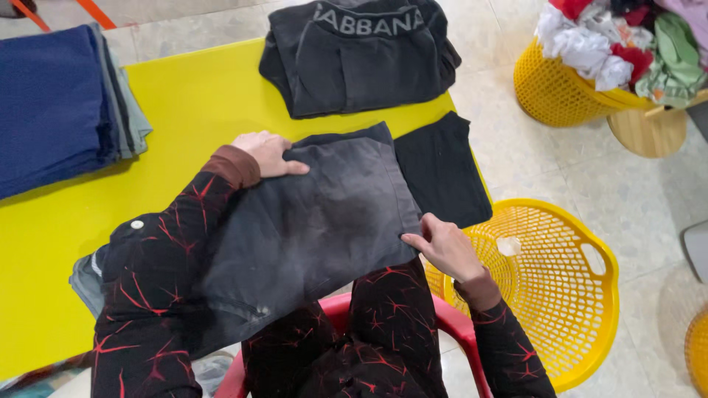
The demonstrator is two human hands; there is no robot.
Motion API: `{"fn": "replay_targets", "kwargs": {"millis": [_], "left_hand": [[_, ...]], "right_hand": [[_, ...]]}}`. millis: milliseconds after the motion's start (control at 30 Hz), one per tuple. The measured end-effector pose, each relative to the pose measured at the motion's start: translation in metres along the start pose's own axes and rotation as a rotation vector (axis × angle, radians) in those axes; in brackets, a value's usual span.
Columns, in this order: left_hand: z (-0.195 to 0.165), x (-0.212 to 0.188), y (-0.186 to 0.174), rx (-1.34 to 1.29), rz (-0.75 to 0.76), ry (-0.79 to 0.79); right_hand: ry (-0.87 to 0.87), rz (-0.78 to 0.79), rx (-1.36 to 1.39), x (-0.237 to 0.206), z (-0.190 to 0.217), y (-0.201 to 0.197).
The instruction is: The person folds a pair of dark gray jeans on a yellow table, smoothing and aligning the fabric before stacking them with other folded garments. The person also picks up a small white paper from a yellow basket and places it back.
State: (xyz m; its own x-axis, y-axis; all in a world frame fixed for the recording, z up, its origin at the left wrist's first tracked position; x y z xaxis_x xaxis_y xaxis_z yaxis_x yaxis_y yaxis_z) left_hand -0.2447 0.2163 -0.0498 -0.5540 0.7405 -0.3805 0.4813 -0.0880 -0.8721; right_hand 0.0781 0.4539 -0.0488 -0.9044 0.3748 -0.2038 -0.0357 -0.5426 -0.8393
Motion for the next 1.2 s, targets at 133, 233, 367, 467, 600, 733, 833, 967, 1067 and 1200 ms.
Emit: {"fn": "replay_targets", "kwargs": {"millis": [133,233,367,467,600,733,833,967,1067,1200], "left_hand": [[-0.022,0.048,0.006,-0.365,-0.011,0.094],[-0.035,0.071,0.014,-0.446,0.07,0.14],[-0.026,0.07,0.007,-0.685,0.103,0.267],[-0.01,0.059,-0.002,-1.254,0.005,0.513],[-0.009,0.076,0.012,-0.733,-0.041,0.237],[-0.033,0.095,0.014,-0.526,0.059,0.159],[-0.041,0.094,0.009,-0.539,0.125,0.225],[-0.036,0.076,-0.004,-0.897,0.052,0.278],[-0.044,0.068,-0.001,-0.403,-0.282,0.311],[-0.049,0.064,0.018,-0.272,-0.508,0.193]], "right_hand": [[-0.058,-0.05,0.085,-0.011,0.013,0.001],[-0.103,-0.118,0.2,-0.024,0.032,-0.011],[-0.154,-0.224,0.427,-0.043,0.04,-0.031],[-0.248,-0.296,0.634,-0.037,0.032,-0.029],[-0.014,-0.165,0.69,0.011,0.005,0.004],[0.084,-0.119,0.581,0.023,-0.018,0.025],[-0.005,-0.172,0.642,0.012,-0.026,0.031],[-0.048,-0.3,0.831,0.014,-0.037,0.038],[0.022,-0.233,0.82,0.034,-0.048,0.049],[-0.063,-0.228,0.855,0.045,-0.056,0.051]]}}
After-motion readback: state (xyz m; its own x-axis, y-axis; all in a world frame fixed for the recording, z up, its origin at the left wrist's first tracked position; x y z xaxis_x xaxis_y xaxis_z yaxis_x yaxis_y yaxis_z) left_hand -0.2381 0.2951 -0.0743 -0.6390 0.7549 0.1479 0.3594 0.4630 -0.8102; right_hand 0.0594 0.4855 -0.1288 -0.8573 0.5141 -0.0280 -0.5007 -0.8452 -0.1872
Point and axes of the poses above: each hand's wrist, its own x-axis towards the middle knuckle, its own y-axis out of the palm, z = x × y, the point moved 3 cm from there along x, towards the middle knuckle, and after that the axes turned 1 degree about y, right-handed, at the moved point
